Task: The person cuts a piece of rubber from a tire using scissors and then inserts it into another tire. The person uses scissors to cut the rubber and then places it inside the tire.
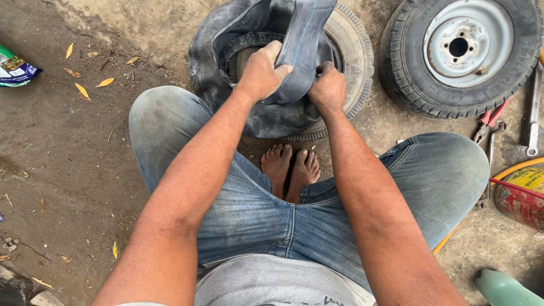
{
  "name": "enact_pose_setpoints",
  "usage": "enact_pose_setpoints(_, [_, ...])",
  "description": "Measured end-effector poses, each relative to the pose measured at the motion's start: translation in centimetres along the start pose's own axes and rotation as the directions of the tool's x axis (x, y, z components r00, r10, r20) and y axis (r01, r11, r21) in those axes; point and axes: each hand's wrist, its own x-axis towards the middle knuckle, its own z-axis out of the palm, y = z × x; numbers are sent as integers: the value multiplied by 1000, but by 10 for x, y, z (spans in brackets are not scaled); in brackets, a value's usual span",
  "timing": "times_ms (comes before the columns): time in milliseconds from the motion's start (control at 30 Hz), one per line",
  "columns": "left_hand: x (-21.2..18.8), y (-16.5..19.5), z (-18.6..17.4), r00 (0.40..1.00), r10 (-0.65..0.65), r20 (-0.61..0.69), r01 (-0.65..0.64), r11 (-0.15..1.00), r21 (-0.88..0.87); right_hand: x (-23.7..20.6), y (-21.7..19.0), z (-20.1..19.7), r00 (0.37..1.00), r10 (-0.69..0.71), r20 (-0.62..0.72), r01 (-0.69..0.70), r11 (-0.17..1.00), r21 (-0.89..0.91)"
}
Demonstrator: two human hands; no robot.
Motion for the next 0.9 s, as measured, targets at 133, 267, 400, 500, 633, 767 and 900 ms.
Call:
enact_pose_setpoints(133, [2,0,-3,961,52,270,56,925,-375,3,-1,-8,998,-46,50,41,996,85])
enact_pose_setpoints(267, [-2,2,6,984,-93,151,78,992,101,8,1,-9,997,-48,53,35,972,232])
enact_pose_setpoints(400, [-4,7,17,978,-186,96,146,936,319,5,-2,-18,992,-61,-107,76,987,145])
enact_pose_setpoints(500, [-1,9,15,950,-262,171,194,923,334,0,-6,-21,965,-146,-217,147,989,-14])
enact_pose_setpoints(633, [-3,4,8,858,-287,426,109,912,394,-8,-16,-17,984,-109,-141,86,983,-161])
enact_pose_setpoints(767, [-11,-1,9,801,-408,438,220,881,418,-4,-17,-7,982,-157,-106,115,938,-327])
enact_pose_setpoints(900, [-7,-9,10,765,-360,535,141,903,405,14,-9,-4,955,-163,-249,105,968,-229])
